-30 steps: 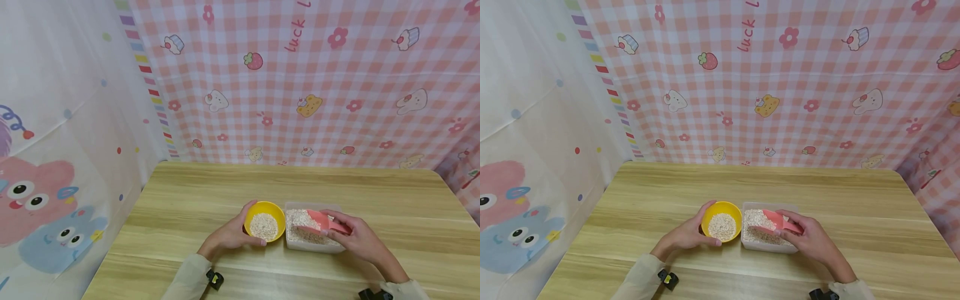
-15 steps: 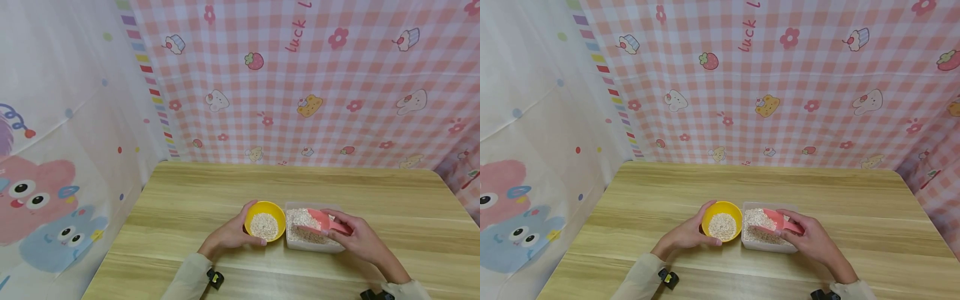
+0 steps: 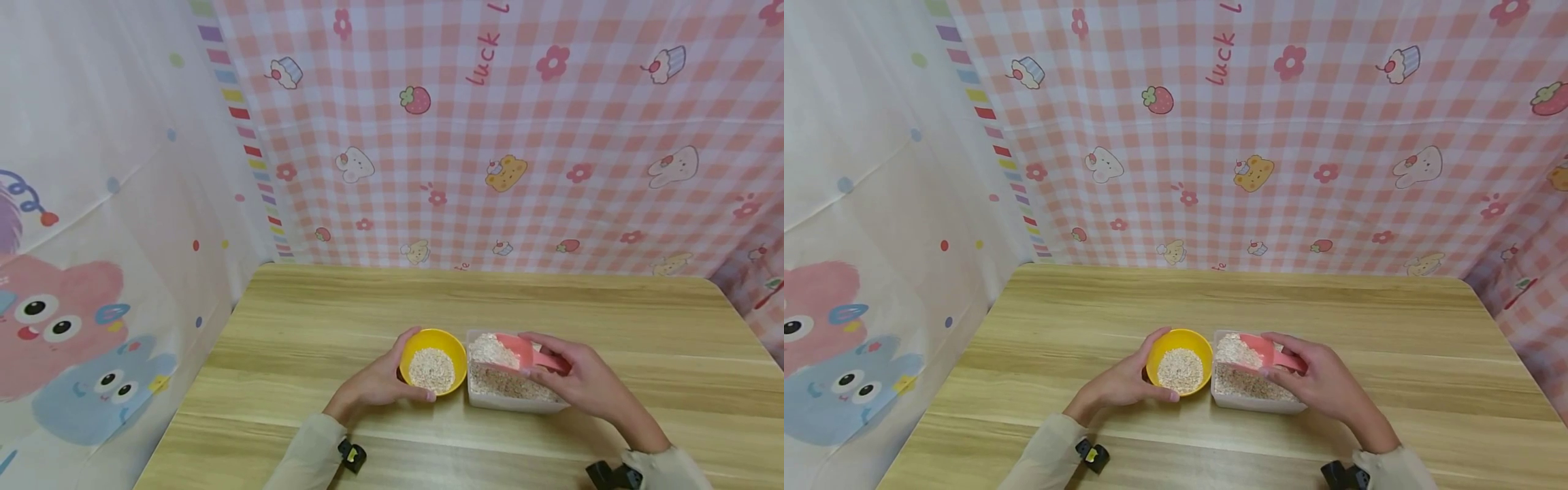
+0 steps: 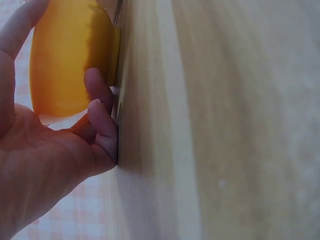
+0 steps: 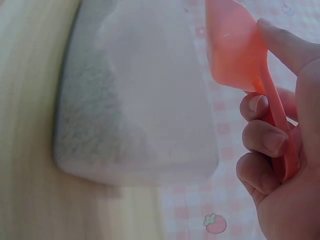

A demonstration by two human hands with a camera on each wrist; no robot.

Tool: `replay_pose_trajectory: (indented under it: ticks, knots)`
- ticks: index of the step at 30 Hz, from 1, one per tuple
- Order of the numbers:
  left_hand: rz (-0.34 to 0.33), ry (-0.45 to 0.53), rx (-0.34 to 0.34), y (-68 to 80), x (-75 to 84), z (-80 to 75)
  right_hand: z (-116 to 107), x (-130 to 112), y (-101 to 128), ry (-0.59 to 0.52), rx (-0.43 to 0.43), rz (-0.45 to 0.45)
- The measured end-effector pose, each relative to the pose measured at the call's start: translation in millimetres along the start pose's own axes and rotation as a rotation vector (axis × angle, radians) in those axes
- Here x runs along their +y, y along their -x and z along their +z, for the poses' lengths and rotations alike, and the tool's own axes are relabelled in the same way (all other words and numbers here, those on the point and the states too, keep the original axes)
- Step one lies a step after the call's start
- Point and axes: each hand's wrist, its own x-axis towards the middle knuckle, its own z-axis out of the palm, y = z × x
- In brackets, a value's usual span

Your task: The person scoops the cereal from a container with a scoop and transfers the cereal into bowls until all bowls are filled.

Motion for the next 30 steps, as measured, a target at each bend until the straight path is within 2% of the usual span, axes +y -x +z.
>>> replay_pose_trajectory:
  ticks: [17,30]
  knots:
    - [-0.001,0.01,-0.003,-0.5,-0.4,1.1,1,-16,-23,0.108,-0.078,0.1]
    - [0.019,0.009,-0.011,-0.9,0.0,0.0,3,-26,-37,0.206,-0.105,0.05]
